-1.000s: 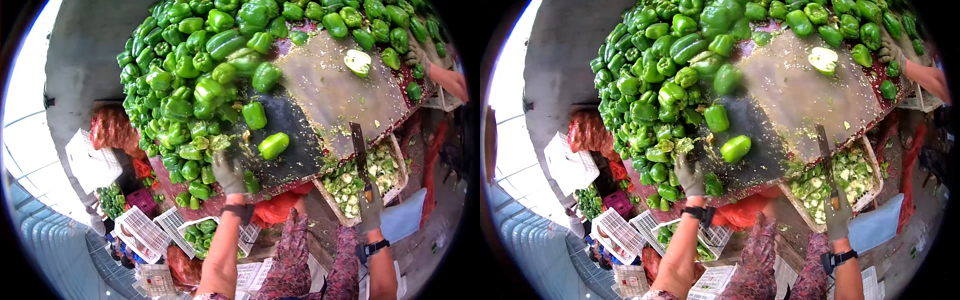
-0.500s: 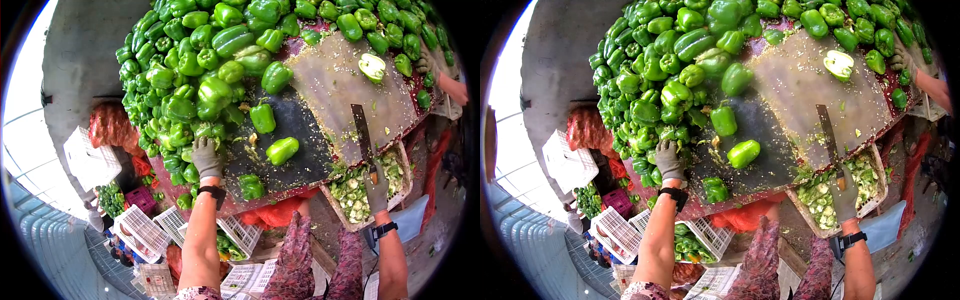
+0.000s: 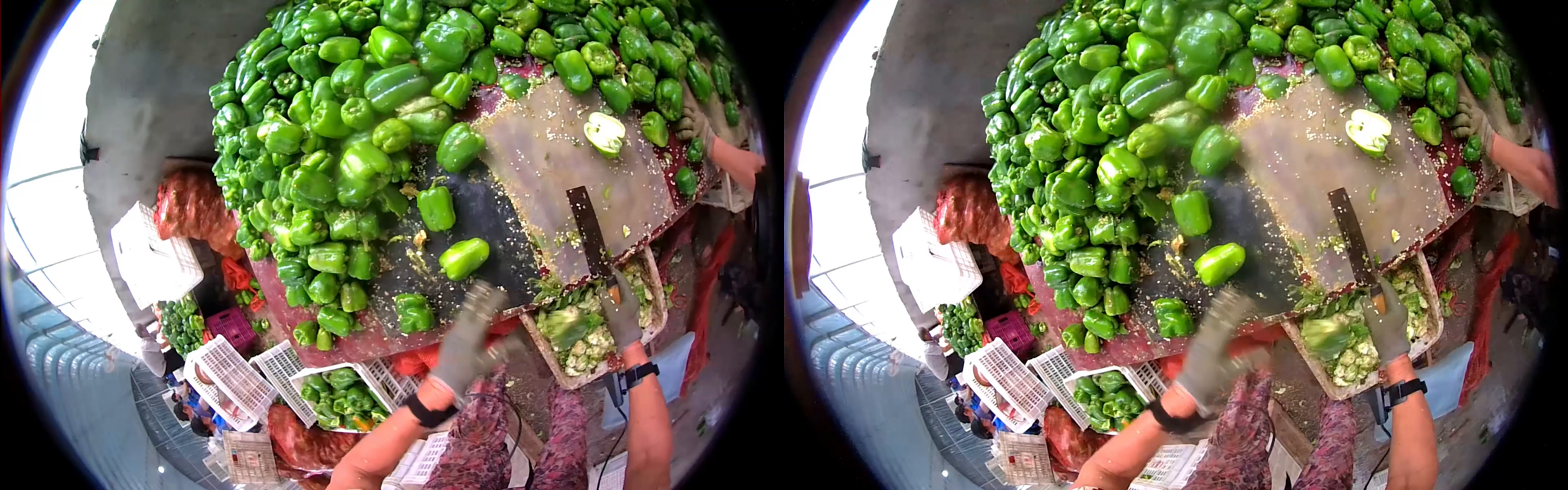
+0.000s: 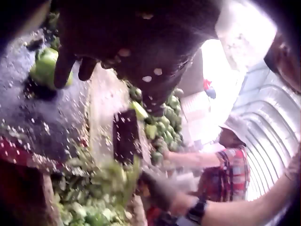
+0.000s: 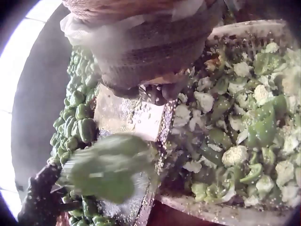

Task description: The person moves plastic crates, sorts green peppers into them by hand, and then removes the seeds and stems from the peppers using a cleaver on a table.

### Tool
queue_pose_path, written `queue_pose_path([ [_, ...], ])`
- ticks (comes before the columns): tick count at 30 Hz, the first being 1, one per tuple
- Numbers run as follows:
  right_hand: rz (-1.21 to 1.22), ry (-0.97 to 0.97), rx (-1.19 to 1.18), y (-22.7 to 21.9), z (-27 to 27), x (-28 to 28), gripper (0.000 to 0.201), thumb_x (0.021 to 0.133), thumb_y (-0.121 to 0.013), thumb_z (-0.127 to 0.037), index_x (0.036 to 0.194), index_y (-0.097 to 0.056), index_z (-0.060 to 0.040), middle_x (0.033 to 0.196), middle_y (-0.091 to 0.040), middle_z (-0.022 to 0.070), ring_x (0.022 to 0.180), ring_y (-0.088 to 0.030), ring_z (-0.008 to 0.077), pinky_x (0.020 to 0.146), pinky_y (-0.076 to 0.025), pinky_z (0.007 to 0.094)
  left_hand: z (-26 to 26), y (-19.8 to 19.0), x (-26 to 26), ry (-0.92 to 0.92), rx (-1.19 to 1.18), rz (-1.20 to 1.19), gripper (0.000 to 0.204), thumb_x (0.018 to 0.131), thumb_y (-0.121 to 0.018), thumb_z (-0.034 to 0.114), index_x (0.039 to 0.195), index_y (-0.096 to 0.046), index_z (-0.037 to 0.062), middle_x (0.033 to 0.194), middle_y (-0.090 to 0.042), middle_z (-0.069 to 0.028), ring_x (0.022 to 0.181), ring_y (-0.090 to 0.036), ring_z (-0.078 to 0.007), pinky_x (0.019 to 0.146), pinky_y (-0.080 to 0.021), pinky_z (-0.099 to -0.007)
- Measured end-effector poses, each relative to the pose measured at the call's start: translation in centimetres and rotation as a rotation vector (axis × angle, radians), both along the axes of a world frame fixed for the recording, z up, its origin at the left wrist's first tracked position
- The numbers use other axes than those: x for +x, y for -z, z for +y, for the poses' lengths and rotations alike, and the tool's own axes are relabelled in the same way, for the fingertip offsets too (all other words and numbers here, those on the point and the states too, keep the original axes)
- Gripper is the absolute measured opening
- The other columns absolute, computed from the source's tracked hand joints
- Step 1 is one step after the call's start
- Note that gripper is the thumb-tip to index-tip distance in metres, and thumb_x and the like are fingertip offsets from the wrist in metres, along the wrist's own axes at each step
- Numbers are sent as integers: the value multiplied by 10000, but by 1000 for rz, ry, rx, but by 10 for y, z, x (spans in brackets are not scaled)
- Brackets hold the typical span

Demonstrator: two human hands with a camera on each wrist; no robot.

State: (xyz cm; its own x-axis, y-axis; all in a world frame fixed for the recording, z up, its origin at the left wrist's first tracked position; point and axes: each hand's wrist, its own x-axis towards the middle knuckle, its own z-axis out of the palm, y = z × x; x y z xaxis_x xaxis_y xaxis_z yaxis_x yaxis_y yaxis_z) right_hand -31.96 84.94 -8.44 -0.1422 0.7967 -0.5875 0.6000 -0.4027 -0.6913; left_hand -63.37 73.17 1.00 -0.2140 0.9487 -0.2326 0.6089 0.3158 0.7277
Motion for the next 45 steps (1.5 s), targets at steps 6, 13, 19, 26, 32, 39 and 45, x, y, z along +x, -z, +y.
queue_pose_path([
  [6, -45, -161, 174, 16, 1, 14, 501, 870, -686, -106, 1331, -539, 24, 1016, -659, 95, 849, -602, 152, 763, -512, 292, 10, 88, -186, -454, -66, 852, 658, 872, -725, 366, 1313, -480, -57, 1280, -532, -308, 1172, -541, -449, 1027, -452, -446],
  [13, 25, 104, -11, 15, -12, -6, 498, 885, -689, -109, 1343, -523, -2, 853, -608, 8, 614, -500, 72, 533, -427, 243, 57, 93, -265, -660, -684, 738, 670, 795, -744, 516, 1166, -523, 3, 1157, -646, -250, 1057, -646, -397, 891, -519, -451],
  [19, 62, 130, 3, 29, -19, 1, 505, 888, -699, -117, 1345, -520, -1, 805, -593, -11, 574, -493, 68, 499, -419, 243, 18, 101, -280, -753, -427, 497, 362, 812, -667, 221, 1081, -564, 2, 1001, -679, -248, 910, -661, -403, 826, -515, -446],
  [26, 67, 166, -32, 27, -10, 1, 455, 891, -689, -133, 1299, -542, 6, 815, -594, -9, 591, -503, 63, 514, -423, 239, -38, 43, -155, -600, -73, -302, 344, 952, -574, 80, 1292, -541, 37, 1097, -642, -65, 912, -623, -148, 761, -544, -286],
  [32, -1, 2, 126, 34, -4, 10, 498, 873, -698, -124, 1306, -534, 59, 1030, -661, 84, 898, -598, 143, 807, -494, 290, -23, 19, -22, 37, -93, -420, 671, 895, -741, 224, 1451, -421, 27, 1425, -502, -154, 1314, -471, -263, 1115, -374, -394],
  [39, -78, -100, 143, 30, -3, 17, 509, 868, -698, -120, 1317, -526, 47, 1019, -652, 74, 828, -603, 133, 723, -501, 287, 19, 103, -205, -374, -76, 918, 511, 806, -693, 120, 1282, -529, 31, 1337, -536, -210, 1251, -501, -382, 1079, -409, -458],
  [45, 9, 48, 32, 22, -8, 1, 493, 882, -685, -129, 1323, -520, 18, 875, -606, 21, 591, -517, 67, 503, -436, 247, 29, 118, -282, -87, -341, 952, 331, 805, -648, 118, 1131, -608, 75, 1113, -649, -173, 998, -634, -352, 836, -524, -453],
])
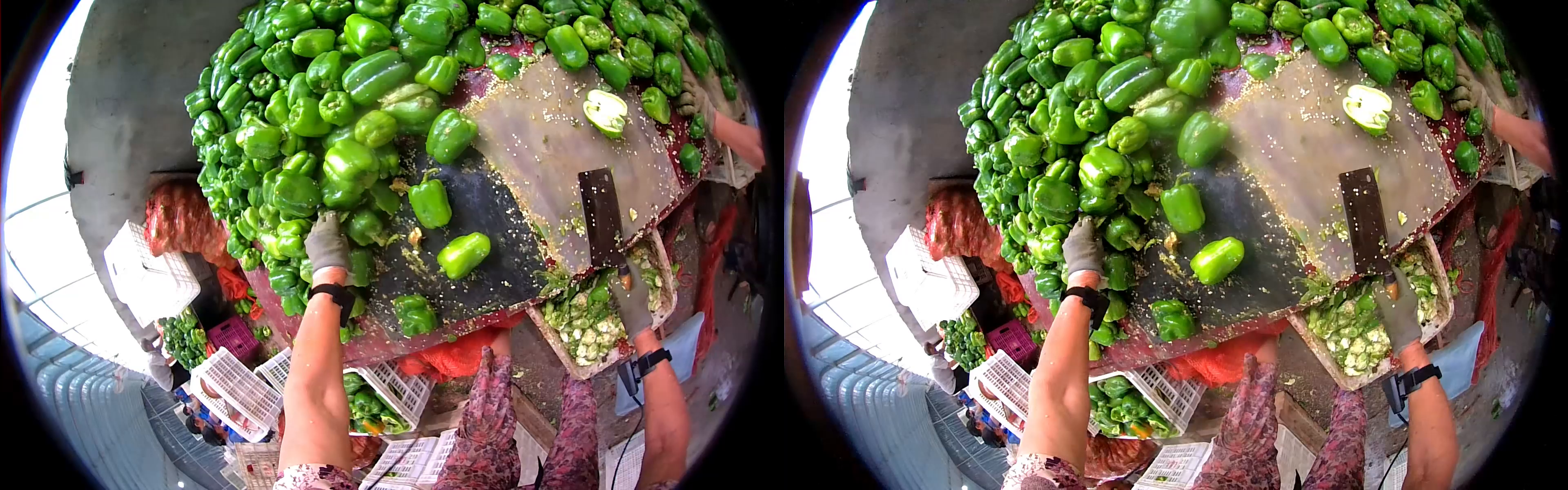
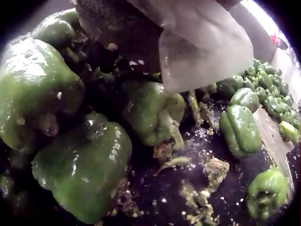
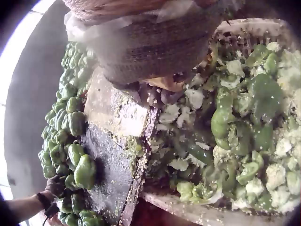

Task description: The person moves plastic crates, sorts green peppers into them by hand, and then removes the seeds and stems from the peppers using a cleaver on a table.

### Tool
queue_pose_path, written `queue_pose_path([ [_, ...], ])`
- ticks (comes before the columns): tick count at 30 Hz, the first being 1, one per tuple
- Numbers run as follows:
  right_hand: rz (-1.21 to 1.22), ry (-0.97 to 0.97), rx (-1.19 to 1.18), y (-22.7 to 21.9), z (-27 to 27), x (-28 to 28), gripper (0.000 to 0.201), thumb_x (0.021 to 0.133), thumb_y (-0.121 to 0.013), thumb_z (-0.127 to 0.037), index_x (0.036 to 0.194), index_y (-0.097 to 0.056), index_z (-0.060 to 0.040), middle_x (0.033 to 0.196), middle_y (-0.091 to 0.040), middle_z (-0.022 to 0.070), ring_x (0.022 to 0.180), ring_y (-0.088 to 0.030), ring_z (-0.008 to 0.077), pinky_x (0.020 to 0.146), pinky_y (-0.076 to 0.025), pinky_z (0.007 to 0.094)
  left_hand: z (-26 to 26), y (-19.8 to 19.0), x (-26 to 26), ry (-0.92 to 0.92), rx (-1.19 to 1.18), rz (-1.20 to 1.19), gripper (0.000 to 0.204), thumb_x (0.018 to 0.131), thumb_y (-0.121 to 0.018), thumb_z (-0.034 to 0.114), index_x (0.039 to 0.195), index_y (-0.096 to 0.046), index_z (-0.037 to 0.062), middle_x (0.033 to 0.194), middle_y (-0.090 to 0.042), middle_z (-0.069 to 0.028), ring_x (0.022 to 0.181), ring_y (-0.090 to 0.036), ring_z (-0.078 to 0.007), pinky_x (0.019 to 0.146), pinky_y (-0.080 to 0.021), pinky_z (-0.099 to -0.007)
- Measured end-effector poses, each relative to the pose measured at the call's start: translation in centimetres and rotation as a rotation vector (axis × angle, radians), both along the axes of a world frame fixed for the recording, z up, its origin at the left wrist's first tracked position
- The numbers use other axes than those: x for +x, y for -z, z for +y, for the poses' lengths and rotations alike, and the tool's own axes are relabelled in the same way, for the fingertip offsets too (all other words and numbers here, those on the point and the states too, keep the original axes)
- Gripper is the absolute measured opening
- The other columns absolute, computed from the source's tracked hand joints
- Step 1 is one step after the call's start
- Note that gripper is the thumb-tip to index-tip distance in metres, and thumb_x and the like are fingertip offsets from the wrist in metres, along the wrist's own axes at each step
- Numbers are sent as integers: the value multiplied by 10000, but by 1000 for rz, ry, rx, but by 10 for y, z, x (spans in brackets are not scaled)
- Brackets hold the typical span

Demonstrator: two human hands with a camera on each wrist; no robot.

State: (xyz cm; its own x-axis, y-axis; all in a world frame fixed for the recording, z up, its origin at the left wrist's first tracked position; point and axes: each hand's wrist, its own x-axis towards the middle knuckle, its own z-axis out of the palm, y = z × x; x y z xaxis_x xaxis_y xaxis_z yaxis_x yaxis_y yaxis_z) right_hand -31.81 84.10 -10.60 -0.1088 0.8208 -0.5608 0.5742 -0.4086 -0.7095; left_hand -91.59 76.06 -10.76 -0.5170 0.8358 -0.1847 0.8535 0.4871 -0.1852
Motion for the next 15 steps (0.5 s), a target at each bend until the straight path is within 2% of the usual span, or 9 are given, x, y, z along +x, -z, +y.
queue_pose_path([
  [2, 10, 24, -25, -1, -2, -1, 474, 885, -682, -127, 1310, -528, 16, 865, -601, 19, 587, -516, 71, 510, -442, 249, -3, -19, 12, -29, 51, -53, 296, 813, -639, 114, 1103, -604, 65, 1055, -651, -176, 939, -638, -364, 807, -522, -466],
  [5, 66, 103, -121, -4, -2, -4, 455, 886, -679, -122, 1297, -538, 11, 866, -602, 18, 585, -513, 71, 512, -440, 248, -18, -49, 64, 36, 273, 11, 178, 826, -628, 94, 999, -601, 60, 869, -642, -150, 782, -637, -349, 657, -519, -441],
  [7, 54, 85, -125, -9, 2, -8, 446, 887, -678, -122, 1289, -543, 15, 879, -608, 21, 609, -526, 74, 529, -447, 246, -27, -91, 131, -69, 296, -318, 225, 797, -654, 32, 1019, -622, 56, 800, -623, -141, 714, -625, -345, 614, -512, -419],
  [8, 45, 75, -127, -11, 3, -9, 442, 887, -677, -122, 1286, -546, 18, 885, -611, 22, 622, -532, 75, 537, -450, 245, -36, -95, 157, 116, 359, -303, 233, 781, -663, 2, 1005, -637, 63, 744, -613, -109, 678, -620, -280, 584, -501, -367],
  [9, 41, 75, -132, -13, 4, -10, 437, 886, -677, -131, 1278, -550, 15, 899, -616, 30, 659, -542, 87, 576, -459, 254, -50, -98, 187, 99, 315, -488, 281, 790, -657, 7, 1065, -649, 65, 752, -626, -99, 684, -632, -235, 590, -503, -336],
  [11, 32, 73, -140, -17, 5, -12, 427, 885, -675, -149, 1264, -557, 9, 926, -627, 44, 734, -560, 109, 653, -478, 274, -67, -103, 240, 194, 153, -800, 364, 877, -640, 118, 1231, -585, 53, 1072, -625, -170, 911, -651, -302, 749, -533, -381],
  [12, -5, -19, 35, -4, 1, -5, 426, 883, -675, -137, 1263, -557, 15, 919, -626, 40, 718, -555, 97, 625, -471, 261, -75, -105, 266, 218, 60, -959, 420, 921, -632, 174, 1314, -553, 47, 1232, -625, -205, 1024, -660, -335, 828, -548, -403],
  [13, -47, -109, 212, 21, -5, 9, 425, 881, -674, -125, 1262, -556, 20, 912, -626, 36, 703, -551, 85, 597, -465, 249, -57, -121, 283, 169, 12, -1032, 479, 916, -646, 185, 1352, -517, 37, 1249, -613, -220, 1133, -602, -409, 943, -508, -443],
  [15, -93, -196, 346, 31, -10, 24, 432, 875, -677, -115, 1265, -554, 27, 913, -632, 40, 706, -557, 85, 596, -471, 247, -37, -94, 270, 321, 375, -876, 515, 869, -704, 211, 1324, -532, 41, 1210, -607, -237, 1095, -594, -410, 923, -500, -470],
])
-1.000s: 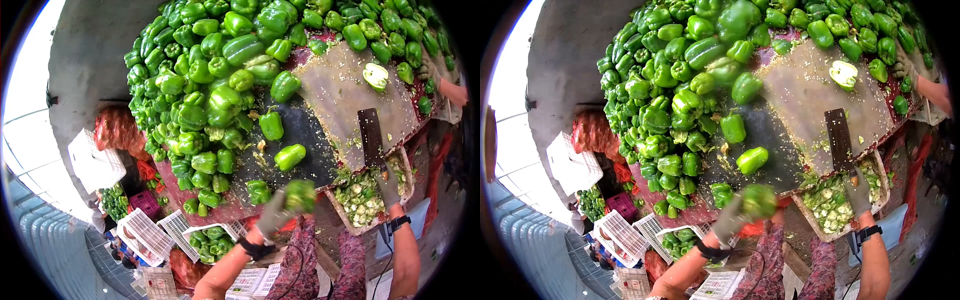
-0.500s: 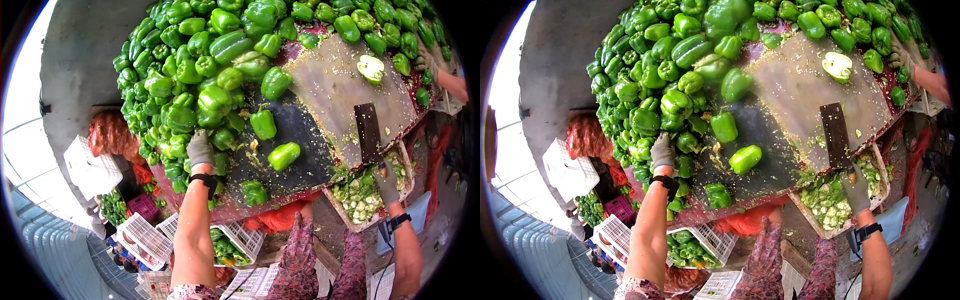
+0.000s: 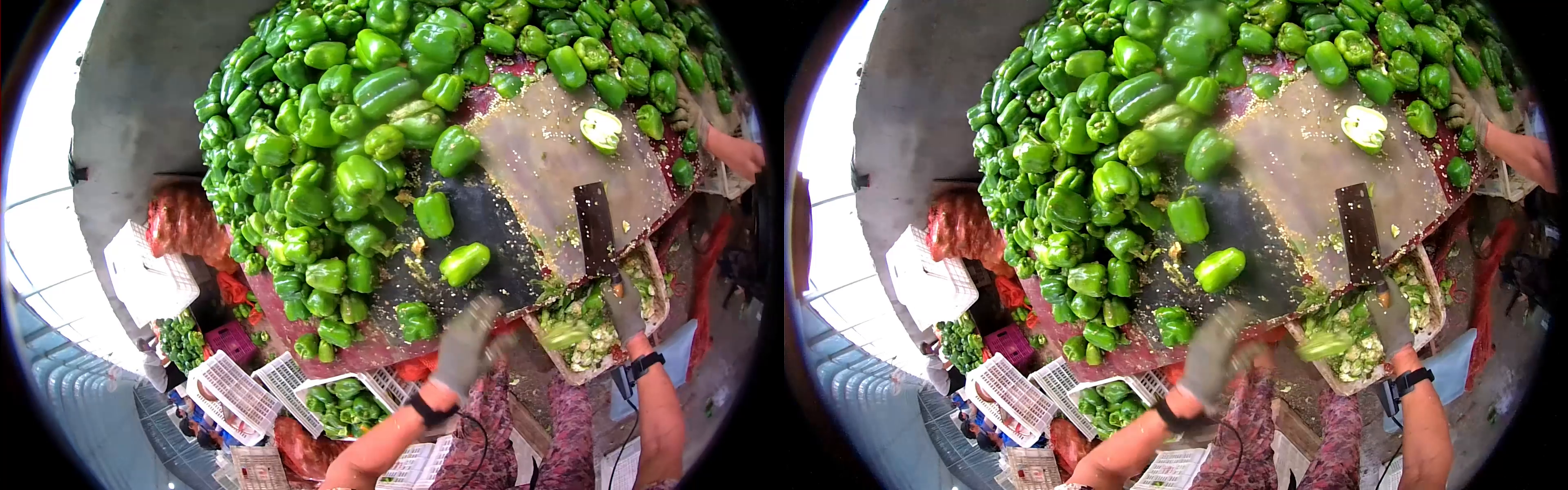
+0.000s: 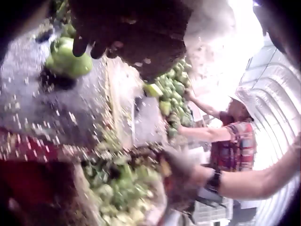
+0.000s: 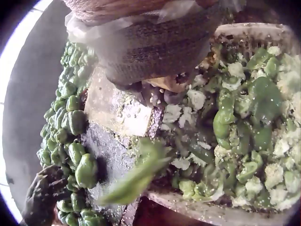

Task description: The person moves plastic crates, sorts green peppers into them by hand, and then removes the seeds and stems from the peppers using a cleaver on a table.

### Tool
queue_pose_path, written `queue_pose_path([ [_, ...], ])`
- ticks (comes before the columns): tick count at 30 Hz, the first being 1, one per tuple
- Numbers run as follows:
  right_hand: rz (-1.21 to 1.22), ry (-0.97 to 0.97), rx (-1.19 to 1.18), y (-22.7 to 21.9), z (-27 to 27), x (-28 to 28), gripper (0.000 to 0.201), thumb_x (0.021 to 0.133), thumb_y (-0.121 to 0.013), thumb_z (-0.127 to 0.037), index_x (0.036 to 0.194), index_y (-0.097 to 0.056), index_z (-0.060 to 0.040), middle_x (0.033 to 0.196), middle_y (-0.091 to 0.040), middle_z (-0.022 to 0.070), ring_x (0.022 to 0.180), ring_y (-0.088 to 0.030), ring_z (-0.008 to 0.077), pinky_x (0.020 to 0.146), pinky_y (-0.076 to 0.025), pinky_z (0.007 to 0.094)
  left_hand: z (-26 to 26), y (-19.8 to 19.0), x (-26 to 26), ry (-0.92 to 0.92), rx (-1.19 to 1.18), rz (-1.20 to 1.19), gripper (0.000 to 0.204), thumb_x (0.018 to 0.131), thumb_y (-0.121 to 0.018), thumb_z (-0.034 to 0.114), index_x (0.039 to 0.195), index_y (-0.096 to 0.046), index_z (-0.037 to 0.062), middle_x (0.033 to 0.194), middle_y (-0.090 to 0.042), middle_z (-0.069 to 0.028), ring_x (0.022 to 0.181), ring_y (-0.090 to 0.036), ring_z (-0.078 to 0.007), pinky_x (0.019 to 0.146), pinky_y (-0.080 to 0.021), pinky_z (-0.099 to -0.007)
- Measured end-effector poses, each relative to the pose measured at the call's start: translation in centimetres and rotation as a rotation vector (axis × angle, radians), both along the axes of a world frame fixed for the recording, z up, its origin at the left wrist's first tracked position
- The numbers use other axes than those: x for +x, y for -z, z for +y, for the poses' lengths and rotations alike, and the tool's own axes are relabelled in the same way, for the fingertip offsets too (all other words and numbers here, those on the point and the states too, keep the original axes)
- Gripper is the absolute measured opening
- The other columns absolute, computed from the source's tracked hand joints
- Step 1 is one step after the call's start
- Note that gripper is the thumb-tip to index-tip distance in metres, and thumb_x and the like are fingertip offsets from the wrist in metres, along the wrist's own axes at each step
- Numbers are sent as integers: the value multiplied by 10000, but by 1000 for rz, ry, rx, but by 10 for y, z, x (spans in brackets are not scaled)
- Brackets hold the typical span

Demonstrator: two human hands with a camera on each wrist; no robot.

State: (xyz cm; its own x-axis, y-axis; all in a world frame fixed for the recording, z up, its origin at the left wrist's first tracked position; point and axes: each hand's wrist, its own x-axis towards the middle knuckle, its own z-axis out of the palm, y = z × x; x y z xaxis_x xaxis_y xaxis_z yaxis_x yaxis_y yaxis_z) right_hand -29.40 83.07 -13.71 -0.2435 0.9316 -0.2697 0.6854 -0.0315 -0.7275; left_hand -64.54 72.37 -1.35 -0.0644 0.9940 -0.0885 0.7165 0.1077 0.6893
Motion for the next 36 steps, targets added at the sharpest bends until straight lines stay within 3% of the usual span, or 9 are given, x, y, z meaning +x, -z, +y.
queue_pose_path([
  [2, 3, 6, -75, -18, 9, -11, 449, 867, -683, -117, 1271, -552, 29, 927, -644, 58, 743, -578, 108, 649, -496, 268, 15, 49, -40, -200, 64, 197, 458, 874, -699, 237, 1258, -559, 31, 1232, -604, -223, 1114, -589, -416, 920, -508, -469],
  [6, 27, 278, -530, -64, 23, -43, 469, 858, -687, -131, 1271, -547, 40, 953, -663, 96, 824, -603, 173, 779, -508, 315, 46, 112, -107, -605, -344, 597, 517, 859, -715, 300, 1257, -535, 24, 1323, -546, -215, 1205, -531, -392, 974, -474, -468],
  [7, 40, 34, -49, -13, 4, -15, 453, 867, -680, -126, 1268, -546, 36, 881, -641, 54, 675, -566, 121, 627, -497, 279, 51, 118, -112, -641, -328, 582, 530, 853, -718, 302, 1264, -526, 27, 1328, -537, -209, 1207, -522, -390, 983, -466, -466],
  [8, 62, 54, -61, -5, -2, -14, 449, 869, -679, -125, 1268, -546, 34, 878, -637, 49, 652, -557, 112, 600, -487, 272, 54, 123, -115, -679, -312, 568, 544, 848, -721, 304, 1271, -518, 30, 1334, -528, -203, 1209, -514, -388, 992, -458, -464],
  [16, 142, 224, -332, -38, 3, -41, 437, 873, -689, -116, 1262, -551, 28, 867, -641, 53, 637, -563, 99, 550, -480, 262, 31, 127, -96, -515, -222, 166, 258, 859, -672, 171, 1095, -648, 71, 1144, -615, -204, 1061, -566, -411, 920, -463, -479],
  [21, 87, 163, -298, -37, 4, -36, 436, 879, -687, -118, 1265, -550, 32, 910, -651, 75, 650, -563, 101, 567, -492, 271, 68, 105, -99, -510, 85, 421, 437, 925, -620, 266, 1284, -547, 28, 1293, -563, -232, 1164, -536, -419, 972, -457, -485],
  [27, 94, 169, -297, -25, 3, -29, 404, 879, -677, -122, 1235, -563, 30, 873, -630, 69, 619, -542, 103, 536, -469, 282, 119, 131, -135, -597, -87, 519, 393, 973, -508, 320, 1259, -589, 63, 1279, -585, -204, 1125, -567, -413, 956, -465, -476],
  [30, 118, 278, -468, -48, 10, -45, 389, 873, -676, -126, 1216, -575, 26, 837, -606, 61, 600, -532, 108, 519, -458, 290, 117, 155, -172, -310, -178, 413, 382, 998, -445, 337, 1150, -646, 50, 1222, -613, -201, 1067, -593, -408, 924, -478, -463],
  [36, 52, 204, -369, -18, -4, -25, 434, 879, -676, -119, 1272, -550, 14, 888, -602, 54, 598, -542, 105, 510, -457, 270, 91, 137, -178, -272, -265, 219, 379, 1020, -447, 311, 1051, -667, 4, 1080, -644, -253, 1020, -590, -442, 896, -468, -488],
])
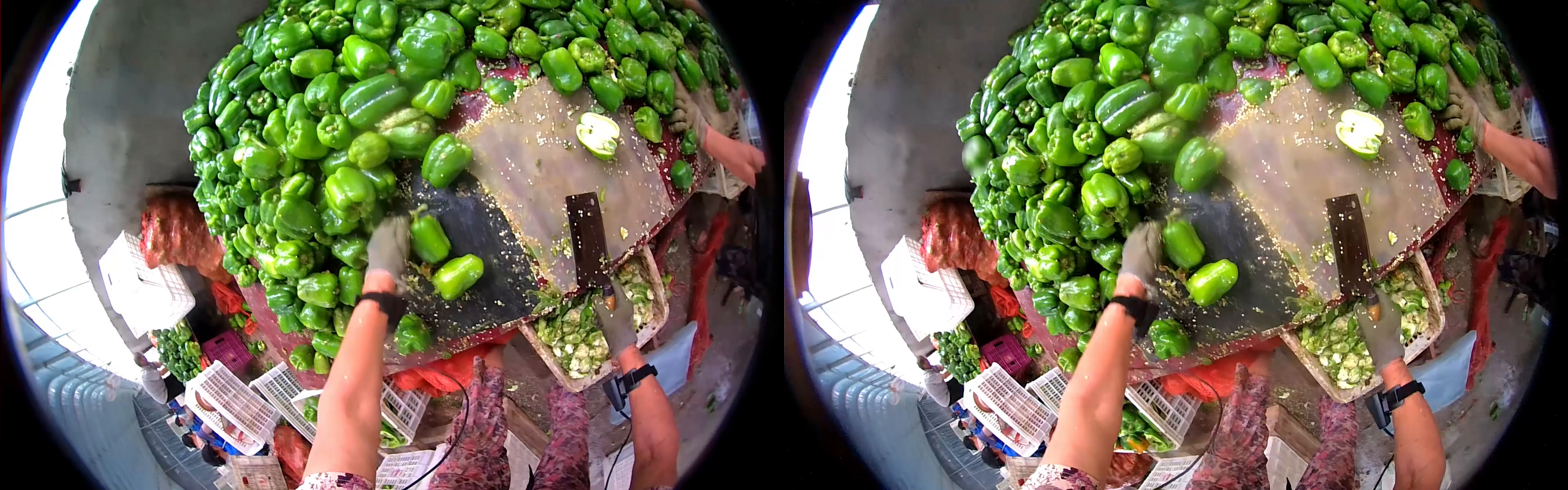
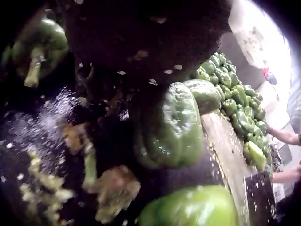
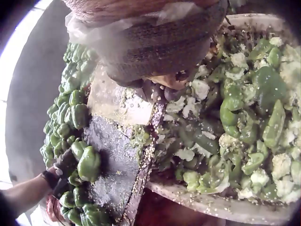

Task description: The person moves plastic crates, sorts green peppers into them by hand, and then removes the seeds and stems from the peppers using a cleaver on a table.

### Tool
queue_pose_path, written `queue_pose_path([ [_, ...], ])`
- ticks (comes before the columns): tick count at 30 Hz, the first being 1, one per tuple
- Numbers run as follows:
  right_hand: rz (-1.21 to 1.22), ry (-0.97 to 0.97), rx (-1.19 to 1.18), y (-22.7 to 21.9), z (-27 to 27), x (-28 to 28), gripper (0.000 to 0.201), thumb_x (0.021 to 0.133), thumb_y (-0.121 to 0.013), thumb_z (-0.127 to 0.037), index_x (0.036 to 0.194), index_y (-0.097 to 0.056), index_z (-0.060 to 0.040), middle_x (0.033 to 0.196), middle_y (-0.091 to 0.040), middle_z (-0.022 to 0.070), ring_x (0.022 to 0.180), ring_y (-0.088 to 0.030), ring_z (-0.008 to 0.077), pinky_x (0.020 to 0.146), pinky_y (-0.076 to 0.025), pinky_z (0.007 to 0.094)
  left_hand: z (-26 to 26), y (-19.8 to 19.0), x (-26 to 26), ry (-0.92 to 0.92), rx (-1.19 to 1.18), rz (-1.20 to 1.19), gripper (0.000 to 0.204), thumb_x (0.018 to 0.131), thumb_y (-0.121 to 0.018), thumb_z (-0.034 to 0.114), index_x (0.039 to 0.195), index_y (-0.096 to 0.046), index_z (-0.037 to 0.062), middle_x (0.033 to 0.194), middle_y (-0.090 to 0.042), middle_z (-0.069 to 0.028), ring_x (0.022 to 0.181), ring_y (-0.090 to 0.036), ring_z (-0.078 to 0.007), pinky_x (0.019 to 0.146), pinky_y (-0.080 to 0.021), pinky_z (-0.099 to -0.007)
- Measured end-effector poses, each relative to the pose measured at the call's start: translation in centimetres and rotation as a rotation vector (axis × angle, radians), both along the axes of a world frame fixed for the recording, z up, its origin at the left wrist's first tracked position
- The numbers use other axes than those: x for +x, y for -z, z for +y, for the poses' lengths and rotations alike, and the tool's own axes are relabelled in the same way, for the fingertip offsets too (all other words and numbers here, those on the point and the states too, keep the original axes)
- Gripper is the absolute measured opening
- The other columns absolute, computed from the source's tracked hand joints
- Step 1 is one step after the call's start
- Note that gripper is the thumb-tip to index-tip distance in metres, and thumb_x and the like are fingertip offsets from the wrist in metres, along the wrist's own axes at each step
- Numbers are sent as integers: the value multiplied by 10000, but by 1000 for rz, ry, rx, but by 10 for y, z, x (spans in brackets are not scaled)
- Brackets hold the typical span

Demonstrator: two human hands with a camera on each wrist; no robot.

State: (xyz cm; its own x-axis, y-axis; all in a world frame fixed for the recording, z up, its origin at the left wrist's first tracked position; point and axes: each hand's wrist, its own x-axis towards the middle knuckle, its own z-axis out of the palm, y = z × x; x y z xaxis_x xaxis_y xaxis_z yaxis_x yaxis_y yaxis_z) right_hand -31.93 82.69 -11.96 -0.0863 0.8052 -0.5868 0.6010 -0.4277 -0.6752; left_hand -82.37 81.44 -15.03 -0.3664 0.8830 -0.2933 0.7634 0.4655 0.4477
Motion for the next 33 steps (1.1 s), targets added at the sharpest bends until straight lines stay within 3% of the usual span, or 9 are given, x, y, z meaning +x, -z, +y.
queue_pose_path([
  [3, 80, 108, -133, -15, 5, -11, 474, 879, -692, -127, 1304, -539, 17, 986, -608, 70, 626, -560, 105, 502, -480, 254, -50, -1, 23, -82, 65, -180, 376, 1025, -451, 272, 1179, -637, -16, 1204, -626, -262, 1181, -546, -433, 1047, -411, -452],
  [7, 115, 96, -81, -12, 5, -9, 468, 878, -697, -121, 1298, -541, 14, 965, -604, 58, 617, -554, 94, 494, -485, 243, -73, -4, 48, -53, 124, -279, 424, 902, -588, 212, 1282, -590, 26, 1327, -568, -209, 1237, -516, -397, 1058, -407, -452],
  [11, 70, 33, -20, -19, 9, -14, 453, 877, -699, -115, 1284, -545, 14, 937, -596, 44, 612, -547, 85, 496, -486, 242, -64, -15, 69, 119, 40, 36, 646, 705, -768, 222, 1303, -573, 76, 1325, -559, -179, 1171, -537, -432, 1025, -446, -452],
  [14, 50, 34, -58, -26, 15, -22, 409, 879, -691, -109, 1248, -559, 10, 882, -595, 24, 626, -550, 82, 501, -487, 238, -57, -26, 84, 197, -138, 185, 607, 684, -781, 168, 1258, -598, 97, 1311, -570, -160, 1156, -549, -417, 990, -471, -471],
  [19, 65, 72, -49, -27, 13, -26, 363, 873, -687, -101, 1206, -588, 1, 832, -608, 24, 626, -551, 83, 511, -469, 247, -51, -15, 84, 130, -35, 214, 243, 767, -623, 15, 1003, -624, 74, 1107, -617, -179, 1028, -584, -400, 849, -517, -461],
  [22, 60, -14, 19, -18, 12, -16, 351, 859, -690, -99, 1183, -603, 7, 817, -629, 41, 622, -546, 87, 546, -468, 269, -53, -13, 85, 57, -103, 108, 205, 758, -631, 6, 954, -620, 66, 1044, -620, -180, 990, -593, -403, 813, -517, -464],
  [30, 71, -9, 73, -3, 8, -7, 418, 858, -708, -129, 1230, -585, 15, 887, -681, 77, 730, -585, 125, 658, -497, 301, -100, -86, 180, 173, 72, -41, 191, 787, -687, 47, 964, -616, 45, 1051, -628, -202, 910, -605, -398, 778, -524, -461],
  [32, 79, -105, 296, 9, 3, -3, 424, 860, -707, -133, 1237, -582, 14, 903, -684, 84, 742, -588, 129, 677, -502, 305, -100, -120, 216, 247, 51, -286, 226, 811, -689, 86, 1024, -622, 49, 1120, -621, -201, 1003, -601, -396, 848, -521, -451],
  [33, 92, -47, 175, 5, 3, -5, 426, 862, -705, -133, 1241, -579, 15, 913, -686, 92, 751, -593, 137, 690, -505, 309, -111, -116, 239, 319, 68, -380, 306, 800, -703, 93, 1096, -629, 69, 1169, -611, -215, 1051, -595, -402, 881, -518, -449],
])
